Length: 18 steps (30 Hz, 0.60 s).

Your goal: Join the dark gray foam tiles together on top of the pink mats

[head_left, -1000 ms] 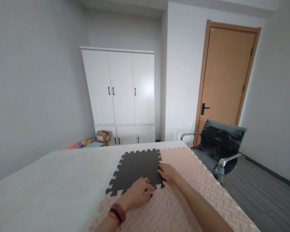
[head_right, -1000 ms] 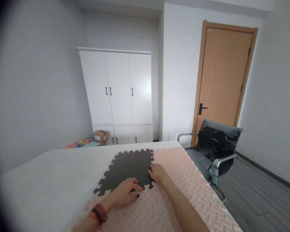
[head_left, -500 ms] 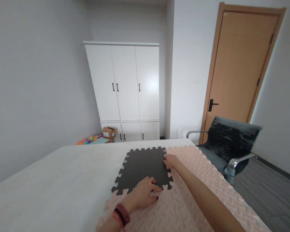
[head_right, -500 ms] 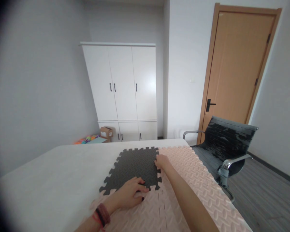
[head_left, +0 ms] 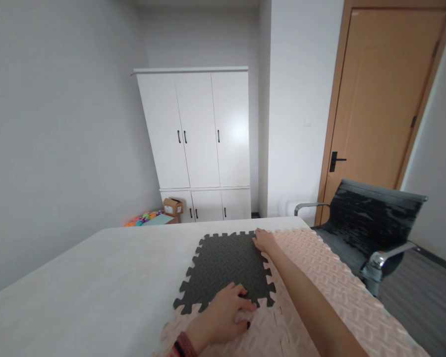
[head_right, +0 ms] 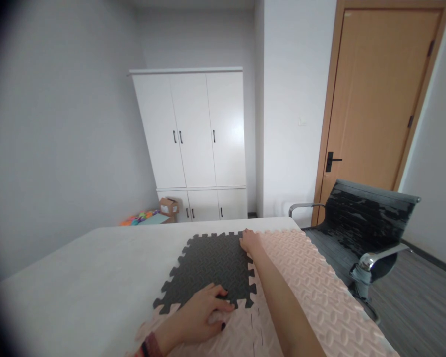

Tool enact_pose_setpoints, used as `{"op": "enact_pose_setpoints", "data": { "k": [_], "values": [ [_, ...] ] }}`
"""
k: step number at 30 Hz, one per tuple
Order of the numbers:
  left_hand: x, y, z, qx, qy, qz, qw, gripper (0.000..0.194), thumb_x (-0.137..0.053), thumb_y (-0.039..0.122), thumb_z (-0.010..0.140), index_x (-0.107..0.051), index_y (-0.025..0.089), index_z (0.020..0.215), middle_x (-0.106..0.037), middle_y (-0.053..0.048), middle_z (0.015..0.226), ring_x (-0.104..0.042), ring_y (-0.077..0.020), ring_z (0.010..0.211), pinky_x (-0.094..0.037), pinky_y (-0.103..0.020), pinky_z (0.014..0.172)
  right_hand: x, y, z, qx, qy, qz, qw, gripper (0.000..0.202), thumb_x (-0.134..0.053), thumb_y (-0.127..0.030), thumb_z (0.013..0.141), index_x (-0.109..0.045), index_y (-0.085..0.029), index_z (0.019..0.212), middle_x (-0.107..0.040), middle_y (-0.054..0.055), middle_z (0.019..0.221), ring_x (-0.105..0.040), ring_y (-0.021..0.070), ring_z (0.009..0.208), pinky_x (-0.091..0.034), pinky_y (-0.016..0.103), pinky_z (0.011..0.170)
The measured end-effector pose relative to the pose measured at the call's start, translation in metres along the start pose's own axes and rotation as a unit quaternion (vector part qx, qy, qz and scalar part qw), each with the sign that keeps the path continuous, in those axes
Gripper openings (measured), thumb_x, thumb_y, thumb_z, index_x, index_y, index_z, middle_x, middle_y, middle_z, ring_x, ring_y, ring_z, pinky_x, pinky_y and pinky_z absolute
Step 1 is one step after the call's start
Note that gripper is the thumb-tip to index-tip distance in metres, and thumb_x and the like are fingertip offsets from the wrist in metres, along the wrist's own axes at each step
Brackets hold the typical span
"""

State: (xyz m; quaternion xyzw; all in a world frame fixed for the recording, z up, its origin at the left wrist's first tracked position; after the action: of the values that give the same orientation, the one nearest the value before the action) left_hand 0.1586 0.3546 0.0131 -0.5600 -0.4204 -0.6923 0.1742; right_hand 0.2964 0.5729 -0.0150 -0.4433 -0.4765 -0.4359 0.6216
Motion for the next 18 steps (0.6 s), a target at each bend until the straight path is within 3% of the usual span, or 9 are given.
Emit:
{"op": "enact_pose_setpoints", "data": {
  "k": [7, 12, 15, 18],
  "values": [
    [-0.008, -0.014, 0.004, 0.007, -0.01, -0.011, 1.0, 0.044, -0.065, 0.035, 0.066, -0.06, 0.044, 0.108, -0.054, 0.0, 0.121, -0.049, -0.025, 0.113, -0.032, -0.047, 0.105, -0.028, 0.006, 0.007, -0.007, 0.0, 0.034, 0.999, 0.043, -0.039, -0.04, 0.09, -0.052, -0.014, 0.121, -0.055, 0.014, 0.128, -0.049, 0.0245, 0.117, -0.037, 0.043, 0.097],
    [-0.008, -0.012, 0.002, 0.01, 0.009, -0.011, 1.0, 0.043, -0.064, 0.037, 0.066, -0.06, 0.044, 0.108, -0.055, -0.001, 0.12, -0.051, -0.0259, 0.111, -0.038, -0.046, 0.1, -0.023, 0.008, 0.001, 0.012, -0.004, 0.046, 0.999, 0.051, -0.036, -0.038, 0.088, -0.043, -0.014, 0.133, -0.044, 0.014, 0.14, -0.039, 0.0262, 0.128, -0.024, 0.048, 0.106],
    [-0.005, -0.003, -0.003, 0.016, 0.013, 0.003, 1.0, 0.04, -0.061, 0.033, 0.067, -0.063, 0.04, 0.106, -0.057, -0.003, 0.12, -0.053, -0.0265, 0.11, -0.04, -0.046, 0.098, -0.01, -0.004, -0.022, 0.026, 0.011, 0.056, 0.998, 0.053, -0.029, -0.037, 0.09, -0.039, -0.013, 0.136, -0.039, 0.014, 0.143, -0.031, 0.0253, 0.134, -0.013, 0.052, 0.109],
    [-0.008, 0.003, -0.01, 0.021, 0.002, 0.009, 1.0, 0.046, -0.06, 0.03, 0.067, -0.06, 0.038, 0.112, -0.054, -0.005, 0.13, -0.05, -0.0276, 0.118, -0.036, -0.047, 0.104, 0.011, -0.014, -0.068, 0.052, 0.025, 0.074, 0.996, 0.053, -0.024, -0.037, 0.092, -0.036, -0.015, 0.138, -0.035, 0.011, 0.146, -0.026, 0.0205, 0.136, -0.012, 0.048, 0.111]
  ]
}}
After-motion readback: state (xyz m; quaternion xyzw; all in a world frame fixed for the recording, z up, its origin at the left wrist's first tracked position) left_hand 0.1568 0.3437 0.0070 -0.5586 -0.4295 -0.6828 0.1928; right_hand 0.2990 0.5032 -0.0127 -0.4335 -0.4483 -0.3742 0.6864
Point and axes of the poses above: each hand's wrist, its own z-axis towards the middle knuckle, its own x-axis out of the back of the hand, y = z × x, the point moved 6 cm from there along z, towards the middle knuckle
